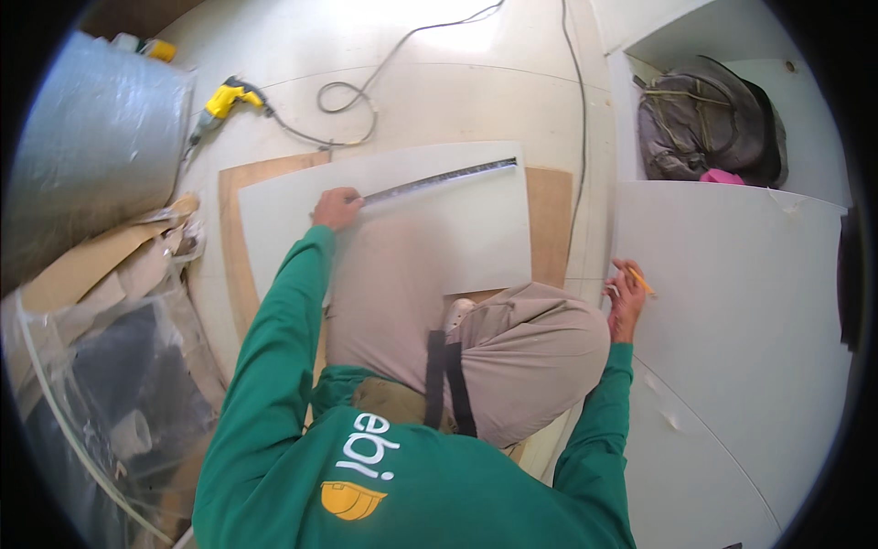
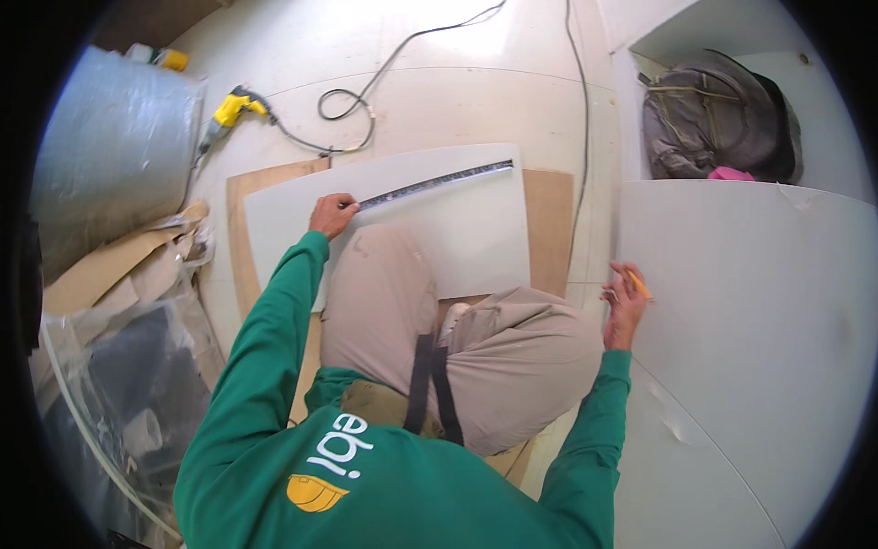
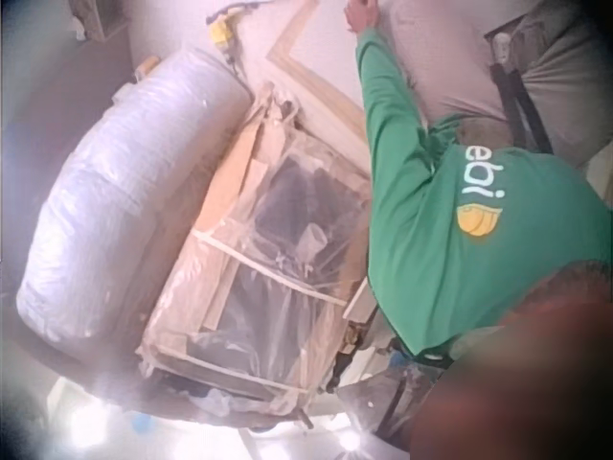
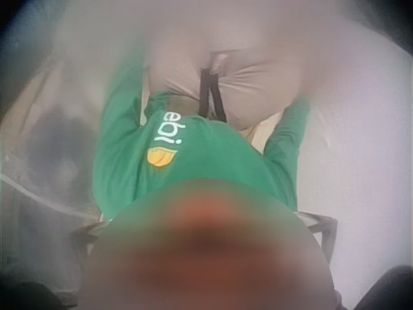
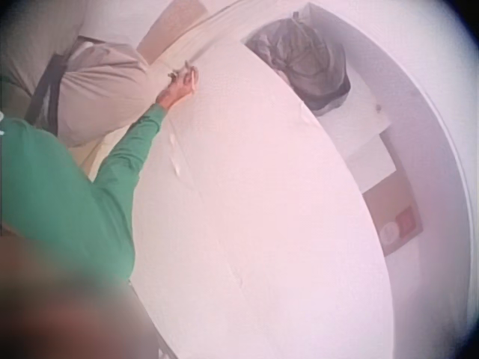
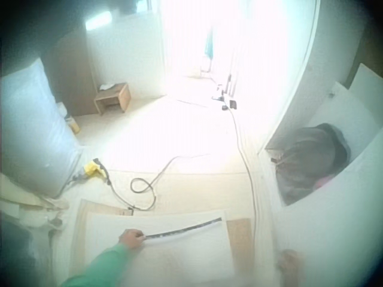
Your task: The person measures and marks a white board on the floor using a tape measure and pencil. They also handle a power drill and plug in a power strip.
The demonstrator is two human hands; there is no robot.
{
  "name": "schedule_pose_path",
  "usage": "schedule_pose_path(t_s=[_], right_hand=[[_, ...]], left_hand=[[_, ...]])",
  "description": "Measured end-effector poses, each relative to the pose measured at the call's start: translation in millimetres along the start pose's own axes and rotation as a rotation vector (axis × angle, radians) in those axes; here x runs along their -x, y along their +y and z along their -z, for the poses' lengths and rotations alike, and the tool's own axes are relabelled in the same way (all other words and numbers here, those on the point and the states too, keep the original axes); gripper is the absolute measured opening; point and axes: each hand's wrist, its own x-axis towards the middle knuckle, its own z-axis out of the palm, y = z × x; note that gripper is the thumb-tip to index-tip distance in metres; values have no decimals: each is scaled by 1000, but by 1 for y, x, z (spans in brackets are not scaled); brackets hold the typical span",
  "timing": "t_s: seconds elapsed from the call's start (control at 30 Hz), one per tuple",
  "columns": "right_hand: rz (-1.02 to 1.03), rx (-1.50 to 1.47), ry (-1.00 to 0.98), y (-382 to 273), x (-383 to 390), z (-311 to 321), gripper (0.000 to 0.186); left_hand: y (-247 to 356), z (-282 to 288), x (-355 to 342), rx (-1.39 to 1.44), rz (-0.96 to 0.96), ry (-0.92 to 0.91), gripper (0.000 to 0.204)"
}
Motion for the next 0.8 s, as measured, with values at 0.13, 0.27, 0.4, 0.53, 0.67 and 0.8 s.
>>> schedule_pose_path(t_s=[0.13, 0.27, 0.4, 0.53, 0.67, 0.8], right_hand=[[-49, 91, -97, -11, -30, -49, 33], [-31, 151, -174, 7, -61, -99, 34], [8, 115, -218, 31, -85, -149, 34], [57, 177, -203, 37, -102, -189, 27], [89, 234, -213, 39, -122, -211, 22], [143, 272, -198, 39, -143, -226, 17]], left_hand=[[16, 3, -21, 11, -97, 43, 26], [25, 9, -39, -2, -165, 59, 25], [27, 18, -50, 25, -163, 31, 25], [28, 25, -63, 9, -141, -56, 26], [34, 28, -75, -9, -167, -89, 26], [31, 28, -86, 5, -168, -80, 27]])
